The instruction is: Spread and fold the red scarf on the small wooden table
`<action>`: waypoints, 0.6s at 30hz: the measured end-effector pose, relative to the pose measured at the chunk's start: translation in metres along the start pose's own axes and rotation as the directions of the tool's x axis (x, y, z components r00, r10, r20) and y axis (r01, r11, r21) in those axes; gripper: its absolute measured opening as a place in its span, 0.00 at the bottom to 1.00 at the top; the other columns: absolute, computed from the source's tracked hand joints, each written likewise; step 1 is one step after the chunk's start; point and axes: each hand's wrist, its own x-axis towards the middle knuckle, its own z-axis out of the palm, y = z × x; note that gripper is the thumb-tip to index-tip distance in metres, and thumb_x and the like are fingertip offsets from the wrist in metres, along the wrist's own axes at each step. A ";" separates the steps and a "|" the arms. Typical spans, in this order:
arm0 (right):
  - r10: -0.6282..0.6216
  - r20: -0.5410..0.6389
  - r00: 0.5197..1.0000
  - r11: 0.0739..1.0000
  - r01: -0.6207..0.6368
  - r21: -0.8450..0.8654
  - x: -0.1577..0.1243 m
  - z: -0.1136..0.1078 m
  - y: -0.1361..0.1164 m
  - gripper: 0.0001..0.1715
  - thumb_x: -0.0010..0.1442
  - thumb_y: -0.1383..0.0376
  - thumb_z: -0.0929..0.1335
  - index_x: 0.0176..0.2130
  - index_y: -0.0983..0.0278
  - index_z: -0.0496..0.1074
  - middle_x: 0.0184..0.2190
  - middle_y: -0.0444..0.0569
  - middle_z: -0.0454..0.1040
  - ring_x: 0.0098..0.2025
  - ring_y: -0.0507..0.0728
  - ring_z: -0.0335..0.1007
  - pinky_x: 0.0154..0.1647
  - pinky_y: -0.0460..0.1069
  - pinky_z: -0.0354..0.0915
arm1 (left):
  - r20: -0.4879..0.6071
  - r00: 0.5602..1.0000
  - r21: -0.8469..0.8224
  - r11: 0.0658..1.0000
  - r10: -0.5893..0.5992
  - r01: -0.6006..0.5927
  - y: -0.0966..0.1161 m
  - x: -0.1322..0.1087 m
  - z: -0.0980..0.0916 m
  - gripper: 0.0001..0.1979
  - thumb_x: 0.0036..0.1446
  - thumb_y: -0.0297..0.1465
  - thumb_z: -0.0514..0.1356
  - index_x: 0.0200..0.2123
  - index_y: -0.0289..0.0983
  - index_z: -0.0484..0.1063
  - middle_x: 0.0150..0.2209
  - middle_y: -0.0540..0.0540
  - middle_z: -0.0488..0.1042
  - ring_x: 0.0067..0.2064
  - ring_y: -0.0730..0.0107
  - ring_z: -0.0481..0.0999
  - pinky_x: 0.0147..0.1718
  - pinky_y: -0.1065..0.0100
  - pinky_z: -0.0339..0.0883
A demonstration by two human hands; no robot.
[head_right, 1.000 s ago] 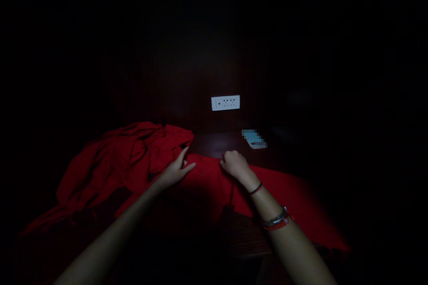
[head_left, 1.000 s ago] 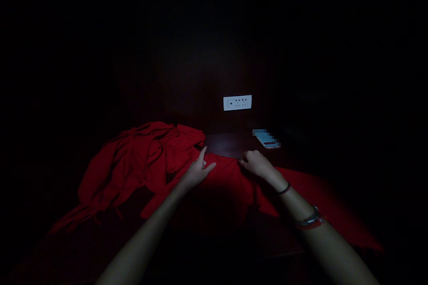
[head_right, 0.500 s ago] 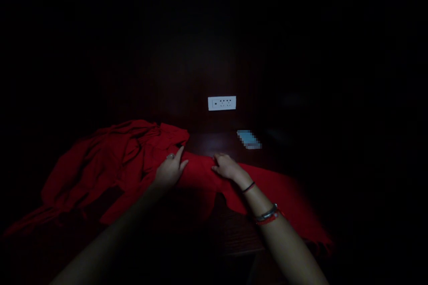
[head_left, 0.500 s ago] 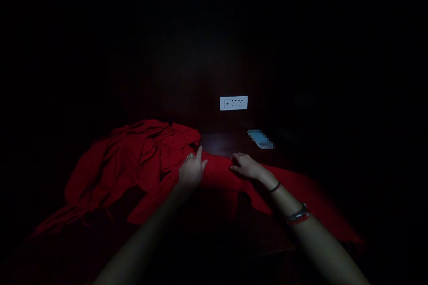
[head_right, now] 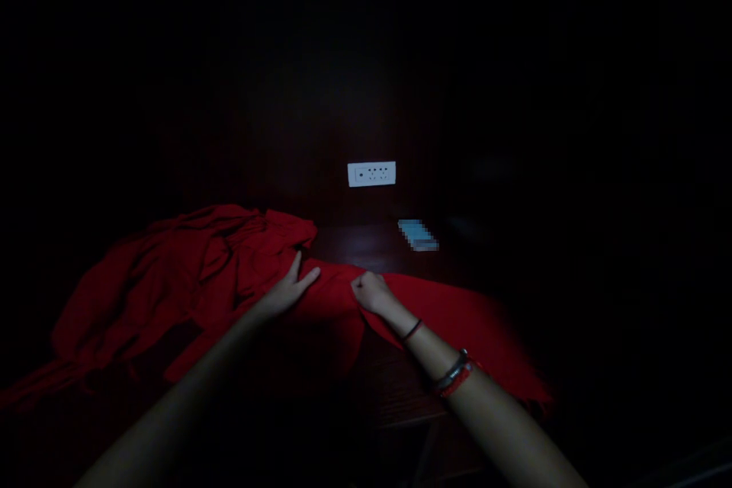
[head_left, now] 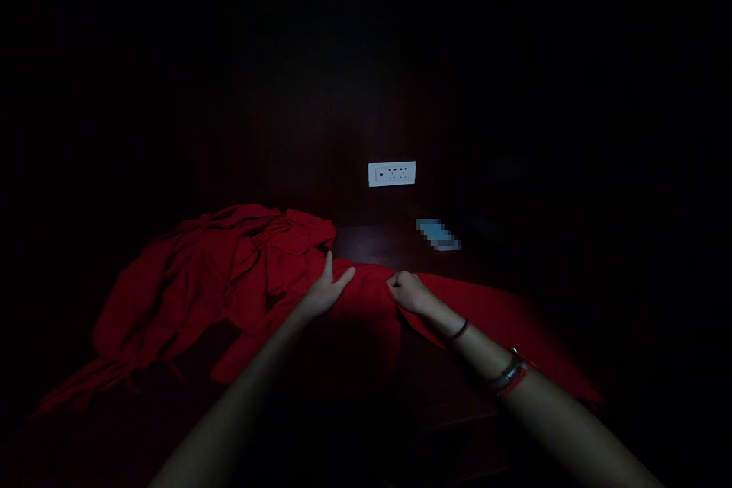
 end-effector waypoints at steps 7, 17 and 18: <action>0.080 -0.125 0.989 0.995 -0.086 -0.043 0.007 0.011 -0.005 0.18 0.52 0.68 0.58 0.18 0.70 0.68 0.15 0.43 0.62 0.19 0.46 0.52 0.19 0.42 0.47 | 0.032 0.999 0.275 0.962 -0.010 0.001 0.004 -0.006 0.005 0.32 0.53 0.29 0.46 0.59 0.29 0.35 0.37 0.36 0.72 0.37 0.62 0.72 0.35 0.67 0.61; -0.043 -0.092 0.995 0.963 0.017 -0.267 0.022 0.017 -0.024 0.12 0.45 0.70 0.62 0.30 0.66 0.72 0.35 0.52 0.68 0.39 0.55 0.63 0.35 0.45 0.57 | 0.008 0.999 0.225 0.974 0.037 -0.038 0.005 -0.007 0.008 0.30 0.54 0.29 0.44 0.58 0.28 0.37 0.37 0.36 0.72 0.38 0.60 0.72 0.35 0.66 0.62; -0.042 -0.067 0.997 0.957 0.021 -0.291 0.023 0.015 -0.027 0.12 0.45 0.71 0.62 0.30 0.65 0.72 0.36 0.53 0.68 0.40 0.56 0.62 0.35 0.46 0.57 | 0.006 0.999 0.178 0.983 0.042 -0.043 0.003 -0.006 0.009 0.30 0.54 0.30 0.45 0.58 0.28 0.37 0.41 0.35 0.71 0.41 0.59 0.71 0.37 0.66 0.62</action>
